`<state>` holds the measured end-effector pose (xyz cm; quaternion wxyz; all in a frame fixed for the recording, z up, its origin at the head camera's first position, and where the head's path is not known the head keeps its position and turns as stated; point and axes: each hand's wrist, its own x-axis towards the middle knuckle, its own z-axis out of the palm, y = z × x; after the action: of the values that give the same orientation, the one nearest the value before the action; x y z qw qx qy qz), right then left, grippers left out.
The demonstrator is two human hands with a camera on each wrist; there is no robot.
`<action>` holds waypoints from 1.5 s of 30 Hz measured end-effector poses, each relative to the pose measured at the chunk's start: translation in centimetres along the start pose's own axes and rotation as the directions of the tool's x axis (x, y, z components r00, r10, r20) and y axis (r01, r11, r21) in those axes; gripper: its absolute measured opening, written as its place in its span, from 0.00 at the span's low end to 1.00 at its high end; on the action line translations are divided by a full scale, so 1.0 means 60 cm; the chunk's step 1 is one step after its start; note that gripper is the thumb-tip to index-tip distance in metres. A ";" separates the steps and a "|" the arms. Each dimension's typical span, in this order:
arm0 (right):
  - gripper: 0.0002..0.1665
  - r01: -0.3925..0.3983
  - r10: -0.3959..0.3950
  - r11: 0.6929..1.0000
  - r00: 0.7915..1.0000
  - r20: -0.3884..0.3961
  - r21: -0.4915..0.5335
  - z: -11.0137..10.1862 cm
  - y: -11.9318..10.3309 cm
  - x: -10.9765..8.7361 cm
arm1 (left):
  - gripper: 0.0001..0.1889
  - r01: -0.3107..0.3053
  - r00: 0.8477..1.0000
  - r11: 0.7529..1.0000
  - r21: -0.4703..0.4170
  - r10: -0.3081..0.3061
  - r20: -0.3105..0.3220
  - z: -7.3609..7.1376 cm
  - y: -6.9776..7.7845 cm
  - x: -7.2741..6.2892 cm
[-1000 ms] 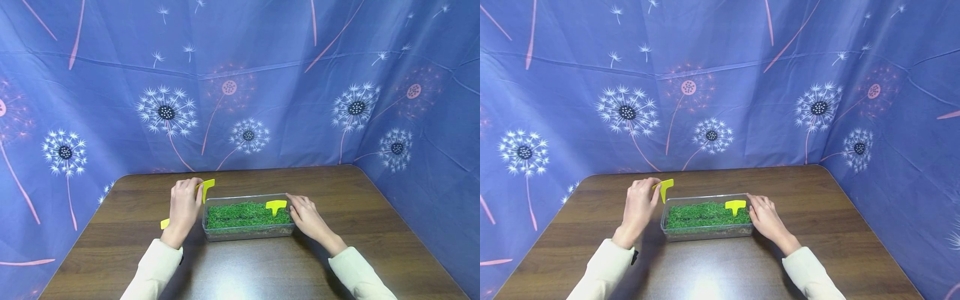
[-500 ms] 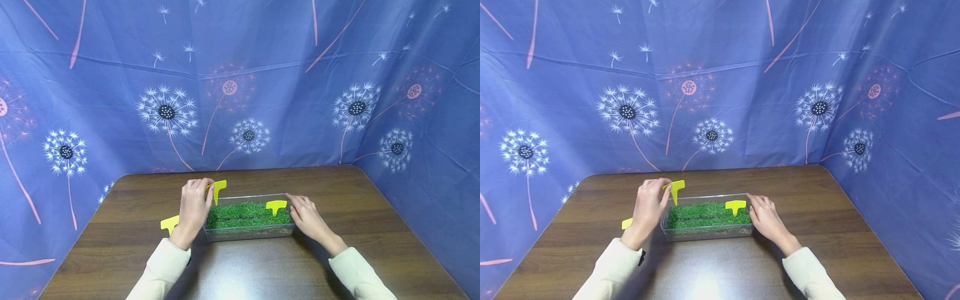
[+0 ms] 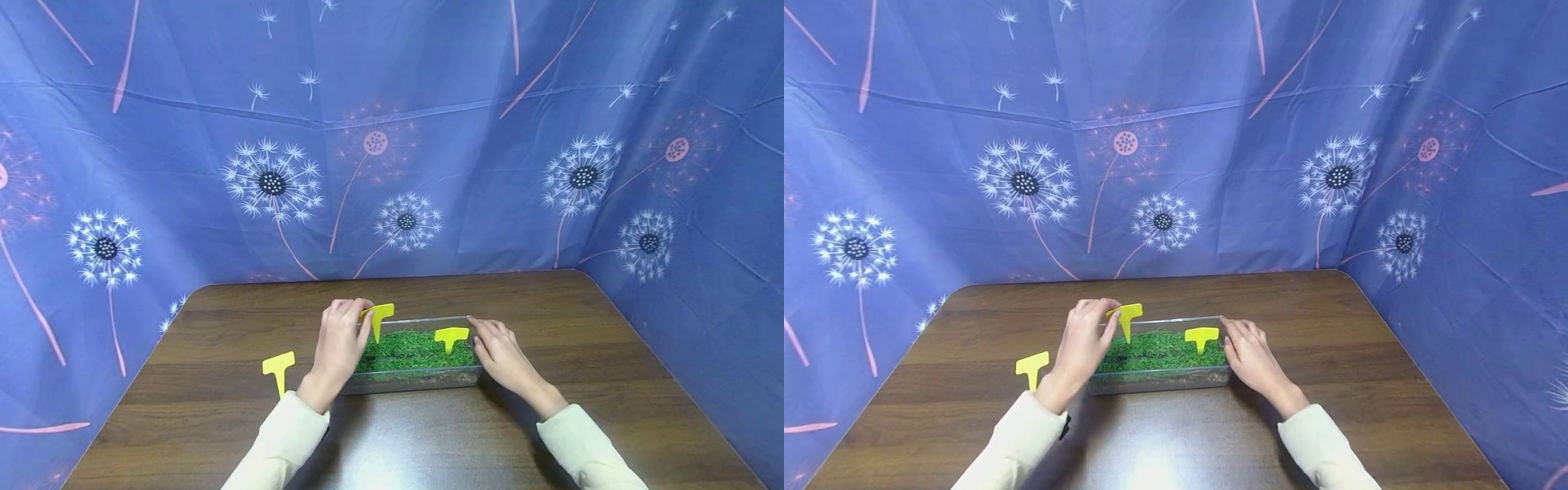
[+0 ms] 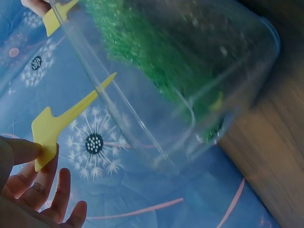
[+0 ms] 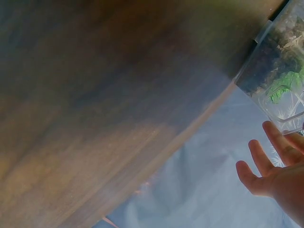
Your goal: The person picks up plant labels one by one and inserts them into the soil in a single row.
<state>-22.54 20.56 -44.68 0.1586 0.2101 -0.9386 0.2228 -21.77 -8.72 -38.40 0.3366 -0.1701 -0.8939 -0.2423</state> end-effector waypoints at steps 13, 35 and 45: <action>0.25 -0.007 0.007 1.000 1.000 -0.001 0.002 0.001 0.000 0.000 | 0.02 -0.053 0.998 0.997 -0.049 0.053 -0.018 0.026 0.025 -0.006; 0.25 -0.014 0.014 1.000 1.000 0.008 -0.002 0.002 0.001 0.000 | 0.03 -0.078 0.997 0.993 -0.083 0.080 0.023 0.054 0.038 -0.021; 0.25 -0.020 0.020 1.000 1.000 0.021 0.002 0.000 0.001 -0.001 | 0.03 -0.078 0.996 0.994 -0.078 0.081 0.037 0.067 0.031 -0.029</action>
<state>-22.52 20.59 -44.70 0.1464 0.2031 -0.9421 0.2233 -21.73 -5.22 -41.62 0.3213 -0.2233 -0.8830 -0.2594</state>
